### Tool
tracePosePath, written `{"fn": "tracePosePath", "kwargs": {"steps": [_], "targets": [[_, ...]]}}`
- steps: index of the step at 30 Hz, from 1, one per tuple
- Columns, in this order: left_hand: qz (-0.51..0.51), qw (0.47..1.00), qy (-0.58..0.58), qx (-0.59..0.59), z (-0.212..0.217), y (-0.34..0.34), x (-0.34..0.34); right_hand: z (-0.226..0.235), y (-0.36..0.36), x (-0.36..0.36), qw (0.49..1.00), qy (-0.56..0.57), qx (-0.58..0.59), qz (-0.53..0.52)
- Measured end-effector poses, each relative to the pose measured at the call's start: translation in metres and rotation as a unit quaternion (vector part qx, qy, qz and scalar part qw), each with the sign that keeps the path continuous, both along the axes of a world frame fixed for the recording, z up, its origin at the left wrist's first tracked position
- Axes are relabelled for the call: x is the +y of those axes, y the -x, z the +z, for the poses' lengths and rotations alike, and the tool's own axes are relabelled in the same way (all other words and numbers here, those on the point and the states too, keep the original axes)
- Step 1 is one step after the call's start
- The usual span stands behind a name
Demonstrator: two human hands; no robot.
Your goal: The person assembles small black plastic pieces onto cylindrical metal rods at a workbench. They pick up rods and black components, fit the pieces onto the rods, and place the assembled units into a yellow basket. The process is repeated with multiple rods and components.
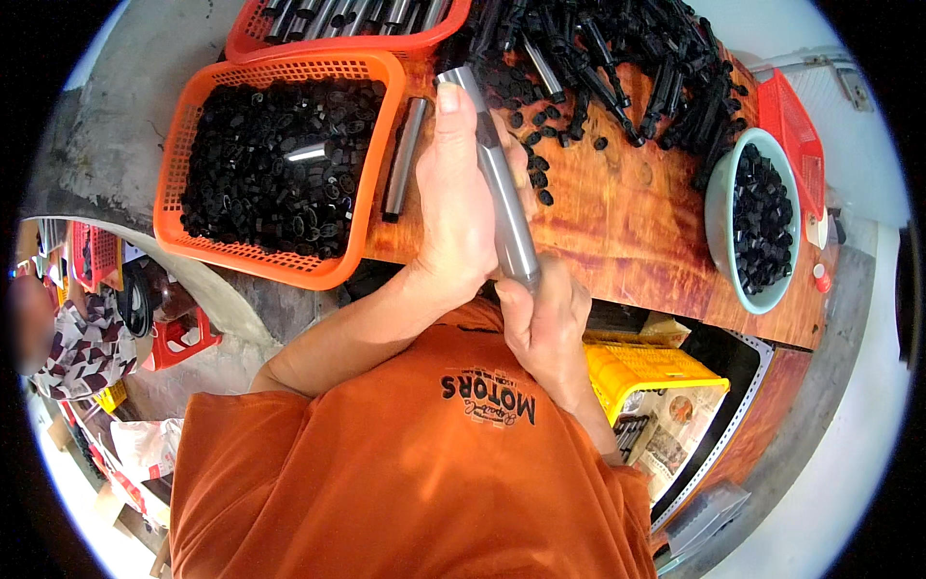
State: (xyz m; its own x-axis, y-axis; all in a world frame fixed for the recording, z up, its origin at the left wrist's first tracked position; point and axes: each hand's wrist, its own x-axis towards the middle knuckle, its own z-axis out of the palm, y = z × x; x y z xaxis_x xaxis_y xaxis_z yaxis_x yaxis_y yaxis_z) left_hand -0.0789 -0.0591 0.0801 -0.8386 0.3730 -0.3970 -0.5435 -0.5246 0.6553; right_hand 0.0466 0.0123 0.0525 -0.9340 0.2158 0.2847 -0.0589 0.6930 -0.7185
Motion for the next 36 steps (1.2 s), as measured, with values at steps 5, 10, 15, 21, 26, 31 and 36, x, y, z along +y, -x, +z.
{"fn": "tracePosePath", "kwargs": {"steps": [5,10,15,21,26,31,36], "targets": [[-0.001,0.994,-0.107,-0.022,-0.008,0.012,0.011,0.002,0.005,0.01,0.999,0.033,-0.033,-0.017],[-0.047,0.992,-0.119,-0.02,-0.009,0.025,0.012,-0.002,0.003,0.012,0.994,0.096,-0.052,-0.007],[-0.06,0.99,-0.126,0.006,-0.018,0.025,0.017,-0.008,0.0,0.008,0.991,0.124,-0.047,-0.014],[-0.055,0.991,-0.122,0.01,-0.021,0.023,0.018,-0.005,0.0,0.01,0.99,0.133,-0.047,-0.006],[-0.054,0.984,-0.17,0.013,-0.026,0.022,0.017,0.002,-0.002,0.008,0.982,0.176,-0.074,-0.009],[-0.071,0.974,-0.214,0.006,-0.025,0.023,0.015,0.004,-0.002,0.005,0.98,0.187,-0.07,-0.003],[-0.076,0.973,-0.219,0.0,-0.024,0.025,0.014,0.005,-0.001,0.003,0.983,0.169,-0.069,-0.003]]}}
